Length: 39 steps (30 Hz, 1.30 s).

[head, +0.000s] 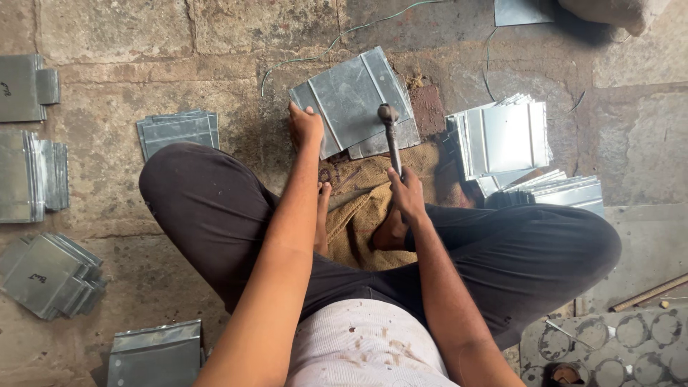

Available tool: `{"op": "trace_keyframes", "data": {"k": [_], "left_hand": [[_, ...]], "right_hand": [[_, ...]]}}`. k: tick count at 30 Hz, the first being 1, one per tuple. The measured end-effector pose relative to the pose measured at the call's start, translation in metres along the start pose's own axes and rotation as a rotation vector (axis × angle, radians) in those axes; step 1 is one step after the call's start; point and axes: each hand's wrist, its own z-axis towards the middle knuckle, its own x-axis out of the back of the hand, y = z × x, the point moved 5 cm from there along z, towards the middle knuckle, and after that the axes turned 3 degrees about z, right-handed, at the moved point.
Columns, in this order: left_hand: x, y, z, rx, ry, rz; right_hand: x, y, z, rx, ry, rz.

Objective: The person sits on the floor and uses a hammer to repeatedly strike a rectangular metal sheet placed on a brick. They hold the sheet with one hand while striking it with the other, occasionally flipping the sheet over to work on different sides.

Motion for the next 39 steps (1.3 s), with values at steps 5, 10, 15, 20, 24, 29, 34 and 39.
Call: {"op": "trace_keyframes", "data": {"k": [5,10,15,20,24,29,34,39], "left_hand": [[0.018,0.060,-0.036,-0.306,0.269,0.414],[-0.043,0.085,-0.056,-0.596,-0.111,0.541],[-0.065,0.080,-0.052,-0.706,-0.002,0.601],[-0.068,0.088,-0.043,-0.882,-0.091,0.587],[-0.076,0.087,-0.042,-0.901,-0.074,0.544],[-0.081,0.085,-0.040,-0.904,-0.057,0.527],[-0.090,0.079,-0.033,-0.910,-0.052,0.557],[-0.093,0.075,-0.033,-0.899,-0.002,0.541]], "right_hand": [[-0.005,-0.016,-0.012,-0.061,-0.038,0.221],[-0.003,-0.011,-0.009,-0.129,-0.046,0.460],[0.008,-0.011,-0.013,-0.215,0.006,0.511],[0.018,-0.030,-0.034,-0.102,0.051,0.368],[0.029,-0.040,-0.040,0.098,0.115,0.140],[0.012,-0.014,-0.023,-0.092,0.024,-0.111],[0.000,-0.009,-0.026,0.027,0.043,-0.160],[0.002,0.001,-0.024,-0.118,0.039,0.125]]}}
